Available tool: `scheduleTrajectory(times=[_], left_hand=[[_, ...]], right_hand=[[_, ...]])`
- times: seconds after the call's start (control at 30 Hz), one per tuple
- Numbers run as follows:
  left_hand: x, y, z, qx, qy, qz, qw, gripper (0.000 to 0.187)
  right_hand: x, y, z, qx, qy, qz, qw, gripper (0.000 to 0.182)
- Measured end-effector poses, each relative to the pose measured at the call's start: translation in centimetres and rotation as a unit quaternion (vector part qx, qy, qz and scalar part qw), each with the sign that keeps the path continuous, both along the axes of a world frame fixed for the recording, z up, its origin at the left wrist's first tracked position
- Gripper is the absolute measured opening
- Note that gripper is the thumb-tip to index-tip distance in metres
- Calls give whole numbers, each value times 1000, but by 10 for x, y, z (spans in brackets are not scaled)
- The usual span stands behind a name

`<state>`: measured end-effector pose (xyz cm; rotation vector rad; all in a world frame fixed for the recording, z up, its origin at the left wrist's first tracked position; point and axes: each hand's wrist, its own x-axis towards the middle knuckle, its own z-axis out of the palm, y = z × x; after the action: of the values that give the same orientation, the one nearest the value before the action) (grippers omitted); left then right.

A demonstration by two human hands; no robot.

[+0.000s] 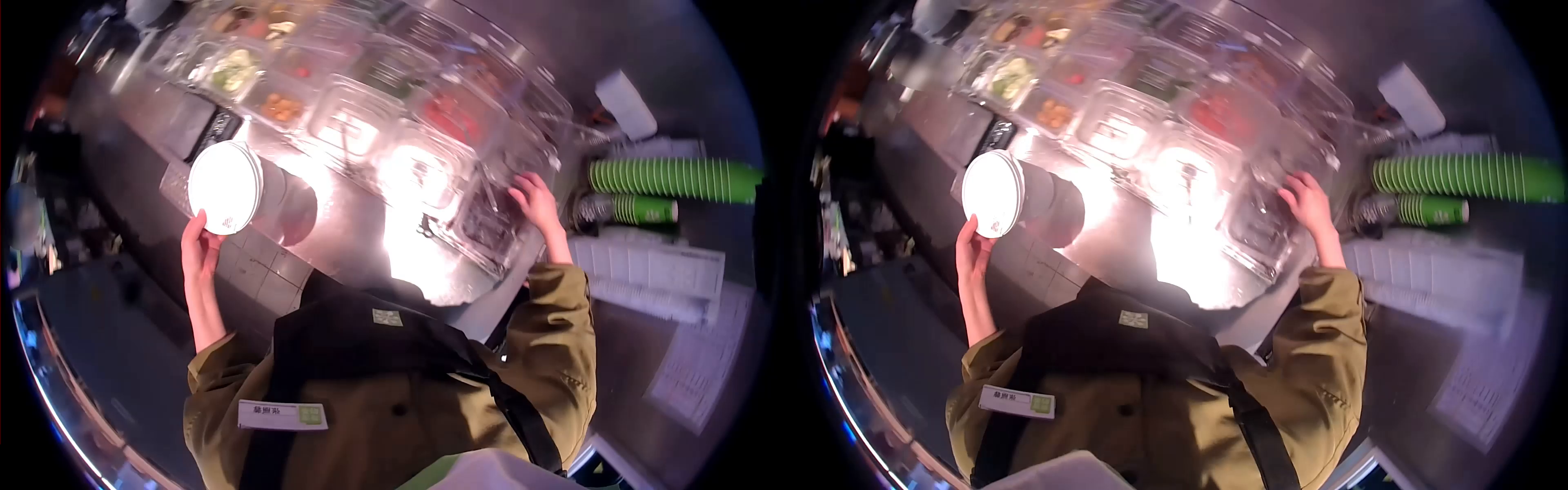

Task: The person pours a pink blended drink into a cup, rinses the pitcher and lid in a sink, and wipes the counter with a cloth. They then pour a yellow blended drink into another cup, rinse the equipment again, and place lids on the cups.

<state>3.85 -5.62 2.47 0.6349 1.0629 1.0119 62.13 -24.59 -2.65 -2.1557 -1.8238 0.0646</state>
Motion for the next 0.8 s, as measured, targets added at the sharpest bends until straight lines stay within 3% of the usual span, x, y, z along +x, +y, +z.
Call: scheduleTrajectory(times=[0.1,0.17,0.23,0.3,0.33,0.4,0.47,0.53,0.57,0.6,0.67,0.73,0.77,0.8], left_hand=[[-10,-10,16,30,-46,56,997,33],[-31,-17,25,53,-58,69,995,35],[-49,-15,26,77,-71,58,993,37],[-61,-13,31,85,-111,79,987,38],[-69,-7,40,82,-125,93,984,38],[-95,13,40,99,-147,115,977,38],[-127,41,37,118,-158,142,970,38],[-163,76,32,134,-155,142,968,39],[-187,97,18,144,-159,134,968,39],[-206,119,10,151,-132,153,968,39],[-237,180,4,174,-67,169,968,38],[-250,252,8,186,-18,167,968,38],[-262,280,10,164,4,160,973,38],[-269,308,12,159,8,153,975,38]], right_hand=[[-18,45,41,64,41,-58,995,30],[-73,98,68,159,107,33,981,30],[-151,147,84,138,263,128,946,31],[-215,194,91,186,147,298,925,33],[-234,224,85,188,149,294,925,31],[-250,301,64,149,261,230,926,30],[-240,398,34,78,270,68,957,34],[-225,480,14,122,274,-99,949,41],[-206,525,-11,138,202,-156,957,48],[-198,552,-6,44,205,-221,953,52],[-186,607,-15,14,181,-359,916,63],[-187,653,-29,54,72,-500,862,62],[-185,666,-39,94,80,-534,836,57],[-150,682,-70,125,164,-488,848,46]])
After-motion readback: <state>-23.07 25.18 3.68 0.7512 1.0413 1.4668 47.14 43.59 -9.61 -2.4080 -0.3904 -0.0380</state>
